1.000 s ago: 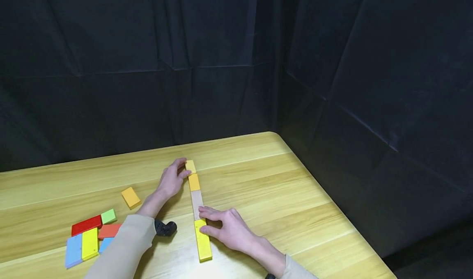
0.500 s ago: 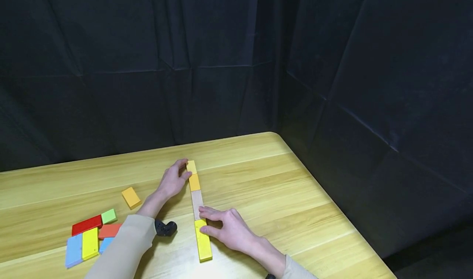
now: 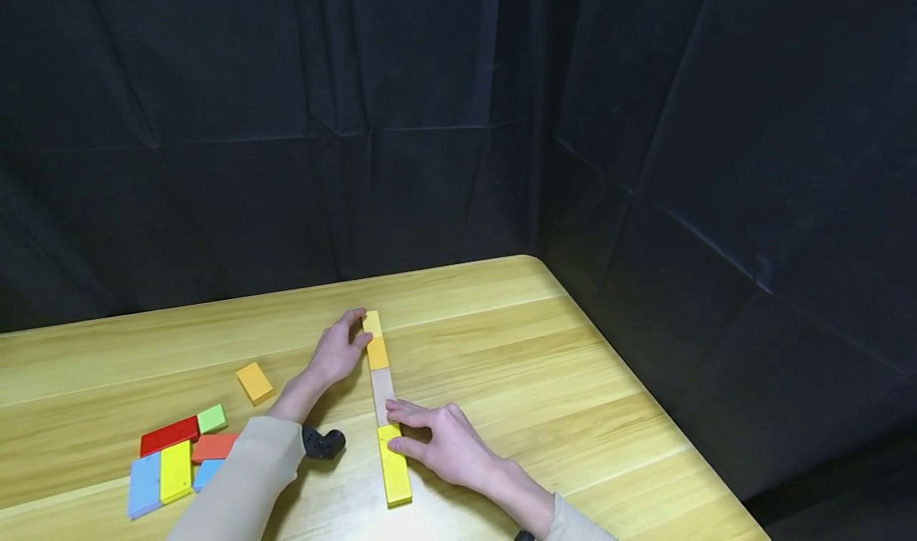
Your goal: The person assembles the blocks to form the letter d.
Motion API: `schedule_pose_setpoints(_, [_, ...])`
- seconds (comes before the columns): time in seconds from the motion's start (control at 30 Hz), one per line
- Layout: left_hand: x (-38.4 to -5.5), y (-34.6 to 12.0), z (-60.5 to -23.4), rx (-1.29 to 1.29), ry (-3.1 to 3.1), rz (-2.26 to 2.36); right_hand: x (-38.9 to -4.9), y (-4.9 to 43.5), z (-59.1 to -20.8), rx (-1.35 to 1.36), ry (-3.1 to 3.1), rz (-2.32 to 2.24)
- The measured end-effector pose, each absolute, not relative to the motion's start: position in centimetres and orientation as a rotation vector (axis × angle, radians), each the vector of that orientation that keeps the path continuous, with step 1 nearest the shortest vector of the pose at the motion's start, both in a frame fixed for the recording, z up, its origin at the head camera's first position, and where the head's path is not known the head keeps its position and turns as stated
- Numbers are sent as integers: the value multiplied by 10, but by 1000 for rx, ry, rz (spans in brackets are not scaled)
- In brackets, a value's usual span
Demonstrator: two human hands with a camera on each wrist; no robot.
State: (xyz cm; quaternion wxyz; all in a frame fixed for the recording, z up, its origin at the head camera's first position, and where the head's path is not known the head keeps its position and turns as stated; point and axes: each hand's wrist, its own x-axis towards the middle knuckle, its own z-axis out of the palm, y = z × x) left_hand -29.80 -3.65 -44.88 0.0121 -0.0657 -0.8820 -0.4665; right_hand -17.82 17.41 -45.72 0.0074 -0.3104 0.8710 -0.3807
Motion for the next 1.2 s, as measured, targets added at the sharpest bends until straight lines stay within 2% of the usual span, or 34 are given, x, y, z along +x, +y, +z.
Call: schedule_pose_setpoints(1.2, [-297, -37, -454, -195, -2727, -1449, -178, 175, -458, -943, 2706, -1212])
